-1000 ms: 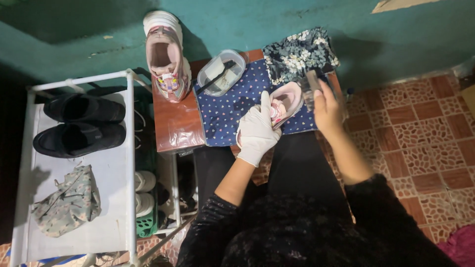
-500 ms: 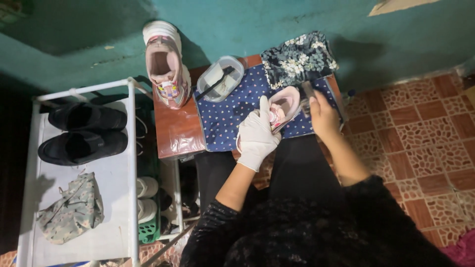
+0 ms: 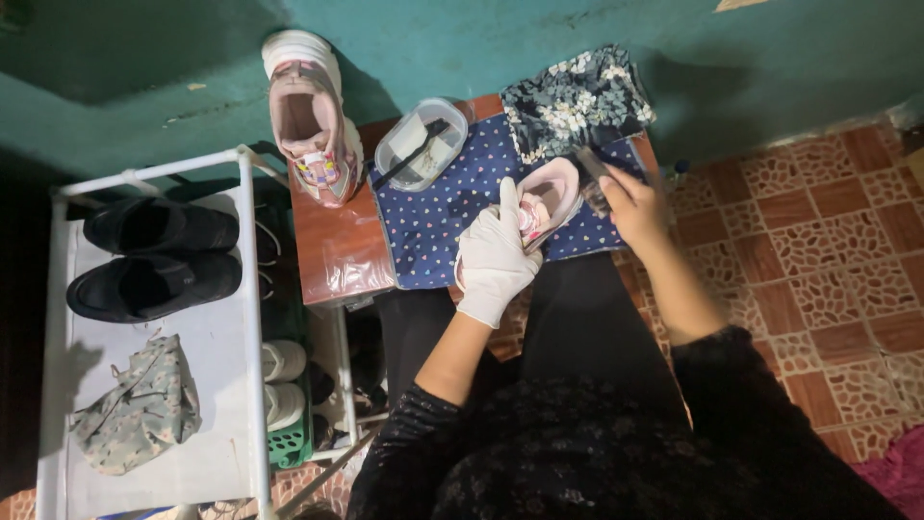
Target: Applying a white substance, likely paint or dye, to the midsole of a sneaker using a small brush to restore its color.
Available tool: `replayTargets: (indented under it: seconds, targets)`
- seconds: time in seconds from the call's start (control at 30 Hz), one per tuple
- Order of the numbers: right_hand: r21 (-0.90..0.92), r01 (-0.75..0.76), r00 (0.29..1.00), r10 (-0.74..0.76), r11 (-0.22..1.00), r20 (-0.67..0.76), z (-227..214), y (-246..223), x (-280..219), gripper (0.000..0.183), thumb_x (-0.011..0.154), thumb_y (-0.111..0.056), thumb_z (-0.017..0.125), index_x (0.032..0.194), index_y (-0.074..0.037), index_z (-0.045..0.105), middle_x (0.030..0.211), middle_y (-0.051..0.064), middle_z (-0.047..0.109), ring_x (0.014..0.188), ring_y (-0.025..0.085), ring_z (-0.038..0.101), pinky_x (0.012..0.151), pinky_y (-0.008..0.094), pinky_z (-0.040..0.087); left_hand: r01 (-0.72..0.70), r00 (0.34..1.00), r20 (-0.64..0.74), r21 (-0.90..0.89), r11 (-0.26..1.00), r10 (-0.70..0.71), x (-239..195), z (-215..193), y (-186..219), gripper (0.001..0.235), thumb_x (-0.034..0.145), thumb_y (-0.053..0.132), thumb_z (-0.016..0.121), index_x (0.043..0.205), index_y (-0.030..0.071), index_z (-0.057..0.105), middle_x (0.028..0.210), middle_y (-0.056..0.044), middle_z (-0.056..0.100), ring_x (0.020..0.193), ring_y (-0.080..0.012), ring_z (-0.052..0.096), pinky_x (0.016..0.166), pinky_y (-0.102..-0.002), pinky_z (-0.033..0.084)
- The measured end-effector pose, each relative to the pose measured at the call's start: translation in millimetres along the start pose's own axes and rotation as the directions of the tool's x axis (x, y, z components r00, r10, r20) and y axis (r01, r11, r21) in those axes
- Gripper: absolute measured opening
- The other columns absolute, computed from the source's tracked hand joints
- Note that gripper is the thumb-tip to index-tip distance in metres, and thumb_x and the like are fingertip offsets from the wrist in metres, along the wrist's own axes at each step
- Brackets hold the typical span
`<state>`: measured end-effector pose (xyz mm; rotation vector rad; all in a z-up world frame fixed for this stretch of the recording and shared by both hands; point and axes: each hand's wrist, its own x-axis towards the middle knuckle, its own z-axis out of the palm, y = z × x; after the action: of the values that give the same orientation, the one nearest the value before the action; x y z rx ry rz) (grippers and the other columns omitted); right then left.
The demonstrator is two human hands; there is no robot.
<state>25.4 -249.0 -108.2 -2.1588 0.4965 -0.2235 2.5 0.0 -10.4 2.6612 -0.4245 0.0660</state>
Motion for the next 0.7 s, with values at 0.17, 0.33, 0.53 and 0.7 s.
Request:
replayTargets:
  seconds: [0.17,0.33,0.53,0.7]
  targets:
    - [0.103,0.01,0.999,-0.006,0.995,-0.038,-10.0,-20.7,-11.3,0.035,0.102,-0.045,0.065,0.134,-0.034,0.07,0.091,0.007,0.069,0.094,0.021,0.067,0.083,0.034,0.054,0.028,0.999,0.043,-0.02,0.999,-0.027,-0.8,-6.5,3.3,0.105,0.066,0.033,0.068,0.157,0.005,0.024,0.112,-0.011,0.067,0.102,-0.0305,0.072,0.091,-0.046,0.058]
    - [0.132,0.022,0.998,-0.015,0.991,-0.056,-3.6,-1.8,-5.6,0.029,0.099,-0.041,0.071,0.126,-0.031,0.075,0.067,0.007,0.07,0.062,0.017,0.071,0.061,0.027,0.058,0.039,0.997,0.073,0.012,0.999,-0.039,2.5,-13.0,5.8,0.104,0.068,0.033,0.068,0.157,0.004,0.024,0.113,-0.012,0.067,0.103,-0.0323,0.072,0.092,-0.047,0.057]
    - [0.301,-0.005,0.998,0.025,0.954,-0.062,-26.7,-36.6,-26.0,0.033,0.104,-0.035,0.059,0.134,-0.027,0.071,0.098,0.017,0.074,0.069,0.021,0.07,0.059,0.028,0.06,-0.173,0.984,0.042,-0.028,0.984,0.174,11.2,-9.9,-37.6,0.105,0.064,0.029,0.065,0.158,0.01,0.022,0.111,-0.01,0.071,0.101,-0.0329,0.073,0.089,-0.048,0.057]
    - [0.421,-0.038,0.999,0.038,0.906,0.008,3.8,-25.1,-36.9,0.035,0.104,-0.033,0.059,0.137,-0.026,0.068,0.104,0.015,0.074,0.072,0.02,0.07,0.055,0.025,0.06,-0.325,0.944,0.06,-0.001,0.946,0.325,22.1,-18.5,-85.5,0.104,0.061,0.033,0.07,0.156,0.012,0.031,0.115,-0.007,0.071,0.104,-0.028,0.072,0.089,-0.043,0.056]
